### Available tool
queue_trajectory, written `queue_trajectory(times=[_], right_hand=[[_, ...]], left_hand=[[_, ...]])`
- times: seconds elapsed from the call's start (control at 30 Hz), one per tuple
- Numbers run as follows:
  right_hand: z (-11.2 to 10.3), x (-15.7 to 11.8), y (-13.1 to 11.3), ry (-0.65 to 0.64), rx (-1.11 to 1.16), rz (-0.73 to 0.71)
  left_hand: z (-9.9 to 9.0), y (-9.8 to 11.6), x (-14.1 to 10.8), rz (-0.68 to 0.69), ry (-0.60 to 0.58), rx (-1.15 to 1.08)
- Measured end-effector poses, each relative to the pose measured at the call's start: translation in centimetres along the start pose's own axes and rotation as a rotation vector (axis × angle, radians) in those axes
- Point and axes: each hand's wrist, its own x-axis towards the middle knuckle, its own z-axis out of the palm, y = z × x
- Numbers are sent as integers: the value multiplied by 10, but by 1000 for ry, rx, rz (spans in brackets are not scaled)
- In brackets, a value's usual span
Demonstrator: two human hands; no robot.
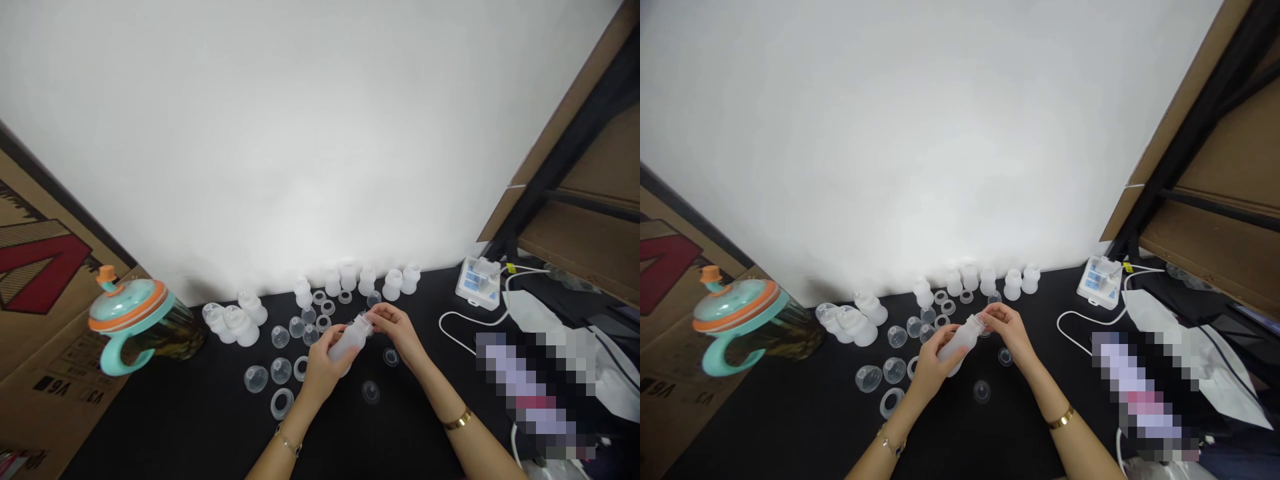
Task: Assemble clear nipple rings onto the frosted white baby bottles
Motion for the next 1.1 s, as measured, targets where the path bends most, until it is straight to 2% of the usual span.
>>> queue_trajectory(times=[0.17, 0.37, 0.5, 0.7, 0.97, 1.1], right_hand=[[1, 0, -1, 22, -11, -1], [3, 2, 2, 49, -13, -1], [3, 3, 5, 34, 3, -19], [4, 1, 3, 17, -7, -41], [5, 0, 2, -13, 53, -29], [6, -1, 0, -78, 26, -11]], left_hand=[[0, 0, -2, 56, 31, 129], [2, -8, -5, 232, 108, 418], [1, -8, -6, 260, 112, 462], [1, -2, -5, 217, 100, 383], [1, 0, -3, 66, 31, 91], [1, -5, 1, 23, 13, -66]])
